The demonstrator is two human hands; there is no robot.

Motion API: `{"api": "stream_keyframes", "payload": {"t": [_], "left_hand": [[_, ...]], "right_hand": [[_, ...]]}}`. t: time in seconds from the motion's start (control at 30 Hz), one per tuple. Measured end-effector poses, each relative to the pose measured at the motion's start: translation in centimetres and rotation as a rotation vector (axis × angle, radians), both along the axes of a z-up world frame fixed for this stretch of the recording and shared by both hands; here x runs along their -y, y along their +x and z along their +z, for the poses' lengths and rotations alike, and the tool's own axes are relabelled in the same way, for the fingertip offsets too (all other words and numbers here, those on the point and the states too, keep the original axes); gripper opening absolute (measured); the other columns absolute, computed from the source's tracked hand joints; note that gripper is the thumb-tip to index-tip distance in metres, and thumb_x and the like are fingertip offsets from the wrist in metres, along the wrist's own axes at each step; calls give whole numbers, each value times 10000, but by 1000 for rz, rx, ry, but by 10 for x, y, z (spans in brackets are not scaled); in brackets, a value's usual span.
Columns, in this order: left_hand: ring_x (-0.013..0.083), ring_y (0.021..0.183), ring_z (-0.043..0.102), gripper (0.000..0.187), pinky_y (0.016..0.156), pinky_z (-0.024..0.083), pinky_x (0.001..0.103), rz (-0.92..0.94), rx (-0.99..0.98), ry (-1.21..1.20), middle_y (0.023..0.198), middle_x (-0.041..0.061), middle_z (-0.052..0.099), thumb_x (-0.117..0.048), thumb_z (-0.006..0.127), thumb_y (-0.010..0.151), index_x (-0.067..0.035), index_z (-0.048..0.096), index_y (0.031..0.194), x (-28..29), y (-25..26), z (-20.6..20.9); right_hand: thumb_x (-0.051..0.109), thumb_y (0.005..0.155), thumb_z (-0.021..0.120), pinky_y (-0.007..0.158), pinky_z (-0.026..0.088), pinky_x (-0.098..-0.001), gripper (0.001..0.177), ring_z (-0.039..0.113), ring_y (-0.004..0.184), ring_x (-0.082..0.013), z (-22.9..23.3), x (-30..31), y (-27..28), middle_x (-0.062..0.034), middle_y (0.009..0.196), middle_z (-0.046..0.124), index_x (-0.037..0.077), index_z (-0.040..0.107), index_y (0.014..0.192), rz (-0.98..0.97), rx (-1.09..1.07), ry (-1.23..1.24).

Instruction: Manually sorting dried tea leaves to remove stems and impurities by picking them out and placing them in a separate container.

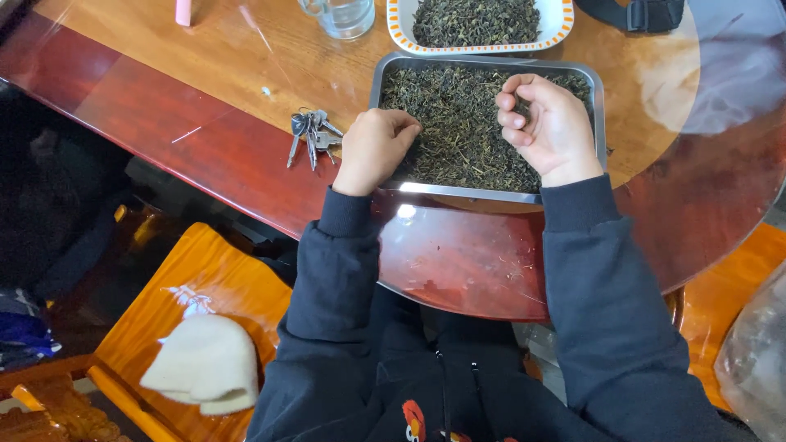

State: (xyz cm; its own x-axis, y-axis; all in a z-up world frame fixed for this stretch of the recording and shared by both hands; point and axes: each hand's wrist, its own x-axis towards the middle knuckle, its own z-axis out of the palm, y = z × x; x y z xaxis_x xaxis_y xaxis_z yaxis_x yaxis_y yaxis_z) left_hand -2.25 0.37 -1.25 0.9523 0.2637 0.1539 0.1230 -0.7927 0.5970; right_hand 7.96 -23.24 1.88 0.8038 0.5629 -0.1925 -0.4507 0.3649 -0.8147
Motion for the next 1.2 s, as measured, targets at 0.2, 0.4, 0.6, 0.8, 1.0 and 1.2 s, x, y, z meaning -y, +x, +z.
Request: {"api": "stream_keyframes", "payload": {"t": [0.2, 0.4, 0.6, 0.8, 1.0, 1.2], "left_hand": [[229, 763, 712, 168, 635, 499, 411, 36, 77, -108, 757, 6, 772, -304, 673, 892, -206, 800, 840, -7, 2, -4], [205, 693, 659, 182, 634, 470, 399, 44, 101, -151, 675, -10, 686, -302, 661, 920, -189, 693, 781, -8, 6, -9], [363, 831, 733, 237, 805, 557, 501, 67, 42, -289, 683, 79, 701, -308, 584, 952, -137, 748, 936, -10, 7, -11], [122, 546, 549, 239, 532, 491, 287, -39, 206, -505, 519, 1, 546, -228, 546, 994, -102, 718, 884, -16, 23, -37], [36, 456, 378, 217, 357, 306, 176, -75, 193, -1065, 563, -43, 382, -185, 499, 1007, -68, 634, 883, 1, 4, 2], [16, 436, 406, 123, 346, 314, 151, -96, 179, -1194, 566, 107, 567, -131, 662, 923, -17, 653, 877, 0, -3, 16]], "right_hand": [[40, 934, 462, 411, 206, -176, 148, 409, 580, -83, 2, -1, -2, -53, 804, 531, 70, 607, 948, 9, 13, -19], [93, 1010, 499, 395, 224, -168, 150, 428, 578, -64, 5, -5, -9, -20, 810, 534, 63, 644, 985, 46, 63, -53], [106, 1023, 660, 346, 290, -112, 111, 397, 528, 27, 13, -33, -44, 52, 708, 489, 12, 717, 1025, 55, 554, -482], [303, 863, 798, 737, 577, -396, 111, 727, 849, -319, -42, -70, -23, -73, 810, 758, 234, 824, 947, -42, 1023, -1007], [286, 840, 779, 701, 608, -408, 125, 744, 795, -268, -55, -82, -21, 15, 747, 735, 276, 818, 958, -13, 1015, -1177], [160, 922, 757, 622, 547, -304, 100, 650, 692, -164, -20, -58, -26, -77, 792, 712, 101, 799, 991, -25, 800, -832]]}}
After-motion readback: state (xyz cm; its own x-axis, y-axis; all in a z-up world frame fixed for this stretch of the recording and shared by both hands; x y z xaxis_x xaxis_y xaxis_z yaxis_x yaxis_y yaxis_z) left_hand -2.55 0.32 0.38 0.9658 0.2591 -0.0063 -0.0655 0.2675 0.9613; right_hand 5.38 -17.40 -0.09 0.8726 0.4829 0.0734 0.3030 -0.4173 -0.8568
